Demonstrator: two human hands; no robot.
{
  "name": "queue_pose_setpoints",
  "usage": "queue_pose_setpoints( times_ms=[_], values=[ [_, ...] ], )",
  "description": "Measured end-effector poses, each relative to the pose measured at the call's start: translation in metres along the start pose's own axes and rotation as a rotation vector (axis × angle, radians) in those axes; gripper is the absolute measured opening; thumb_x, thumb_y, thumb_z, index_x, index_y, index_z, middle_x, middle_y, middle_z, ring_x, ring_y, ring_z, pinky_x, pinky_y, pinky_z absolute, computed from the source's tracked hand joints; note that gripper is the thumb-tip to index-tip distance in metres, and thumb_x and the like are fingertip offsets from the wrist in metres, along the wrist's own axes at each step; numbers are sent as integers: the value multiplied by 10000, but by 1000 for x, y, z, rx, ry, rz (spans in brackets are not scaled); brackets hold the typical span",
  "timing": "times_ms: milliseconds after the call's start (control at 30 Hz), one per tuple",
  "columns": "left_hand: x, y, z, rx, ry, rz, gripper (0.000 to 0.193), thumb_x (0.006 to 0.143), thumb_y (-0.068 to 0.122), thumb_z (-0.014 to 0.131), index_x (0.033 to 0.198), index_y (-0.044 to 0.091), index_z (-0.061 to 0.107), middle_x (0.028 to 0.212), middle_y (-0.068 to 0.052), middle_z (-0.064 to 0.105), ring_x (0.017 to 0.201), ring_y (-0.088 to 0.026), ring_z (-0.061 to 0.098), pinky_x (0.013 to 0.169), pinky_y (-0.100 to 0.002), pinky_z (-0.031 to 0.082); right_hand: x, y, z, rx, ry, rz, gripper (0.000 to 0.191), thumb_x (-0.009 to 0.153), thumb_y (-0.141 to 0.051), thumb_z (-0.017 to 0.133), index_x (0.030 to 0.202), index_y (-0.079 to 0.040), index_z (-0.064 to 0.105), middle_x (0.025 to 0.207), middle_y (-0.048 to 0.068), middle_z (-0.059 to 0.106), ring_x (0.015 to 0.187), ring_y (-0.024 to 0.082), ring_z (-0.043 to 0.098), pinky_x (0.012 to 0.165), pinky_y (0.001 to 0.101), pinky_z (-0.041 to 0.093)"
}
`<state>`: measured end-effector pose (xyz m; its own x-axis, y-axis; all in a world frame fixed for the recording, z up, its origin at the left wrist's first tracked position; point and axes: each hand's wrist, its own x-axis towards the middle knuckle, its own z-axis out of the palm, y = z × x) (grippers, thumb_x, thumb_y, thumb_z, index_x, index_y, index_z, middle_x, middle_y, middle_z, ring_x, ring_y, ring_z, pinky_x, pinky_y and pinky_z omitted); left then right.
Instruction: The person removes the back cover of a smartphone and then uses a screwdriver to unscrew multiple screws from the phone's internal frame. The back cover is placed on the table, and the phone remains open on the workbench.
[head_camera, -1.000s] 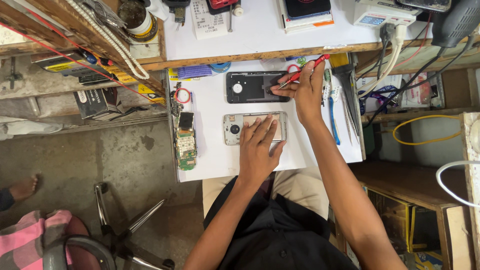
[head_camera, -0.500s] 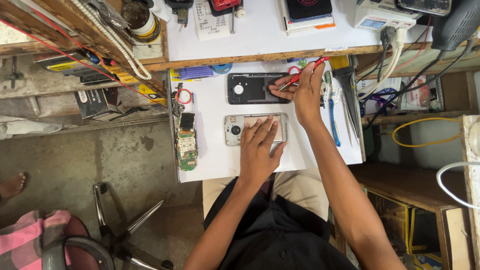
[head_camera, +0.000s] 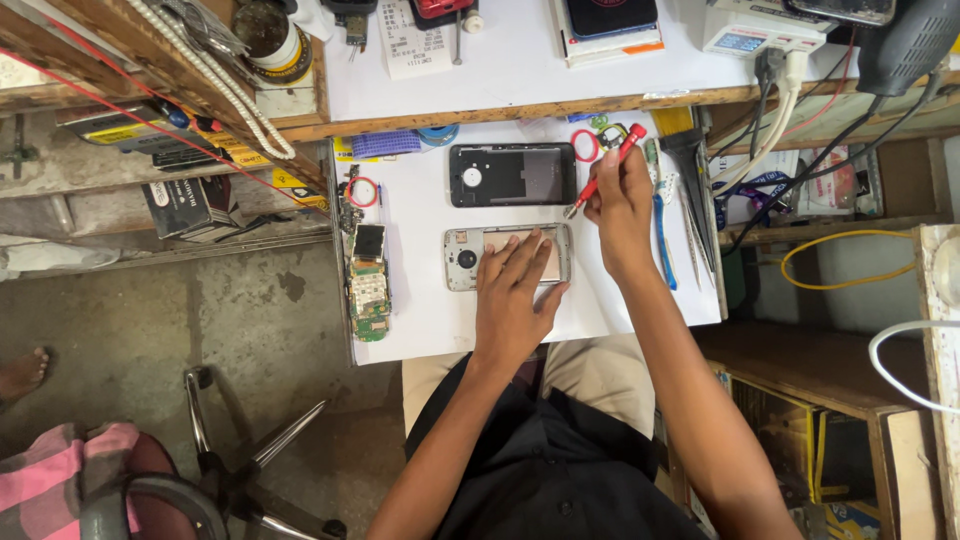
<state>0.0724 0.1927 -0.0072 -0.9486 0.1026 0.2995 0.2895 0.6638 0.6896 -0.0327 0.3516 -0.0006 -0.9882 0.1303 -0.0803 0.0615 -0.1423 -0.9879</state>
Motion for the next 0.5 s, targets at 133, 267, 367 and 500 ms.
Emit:
queue_pose_setpoints(
  times_ms=[133,267,367,500],
  values=[
    [0,-1,-2,-45,13,-8,567,852,249,812,1358,44,660,1468,-96,599,1356,-346,531,1190,-554,323,-19,-4,-3,58,-10,-21,261,1140,-321,498,998,-105,461,849,4,530,607,59,451,497,221,356],
    [-3,-4,-2,-133,68,-2,548,852,196,814,1357,49,660,1479,-95,584,1370,-344,524,1207,-548,326,-29,-8,-4,43,-13,-42,253,1139,-308,473,1015,-87,461,860,33,568,638,94,539,514,257,454],
    [-11,-5,-1,-113,197,48,400,835,164,834,1196,63,695,1395,-107,606,1323,-338,523,1202,-538,323,-31,-9,-4,49,-5,-49,246,1137,-299,481,1035,-76,466,864,42,576,649,108,562,522,273,488],
    [-30,-5,-6,2,358,-27,226,834,165,876,949,104,691,1176,-40,630,1145,-273,528,1059,-470,337,-30,-11,-5,9,-15,-91,219,1136,-255,510,1037,-63,475,874,57,602,657,121,588,540,289,521]
  ],
)
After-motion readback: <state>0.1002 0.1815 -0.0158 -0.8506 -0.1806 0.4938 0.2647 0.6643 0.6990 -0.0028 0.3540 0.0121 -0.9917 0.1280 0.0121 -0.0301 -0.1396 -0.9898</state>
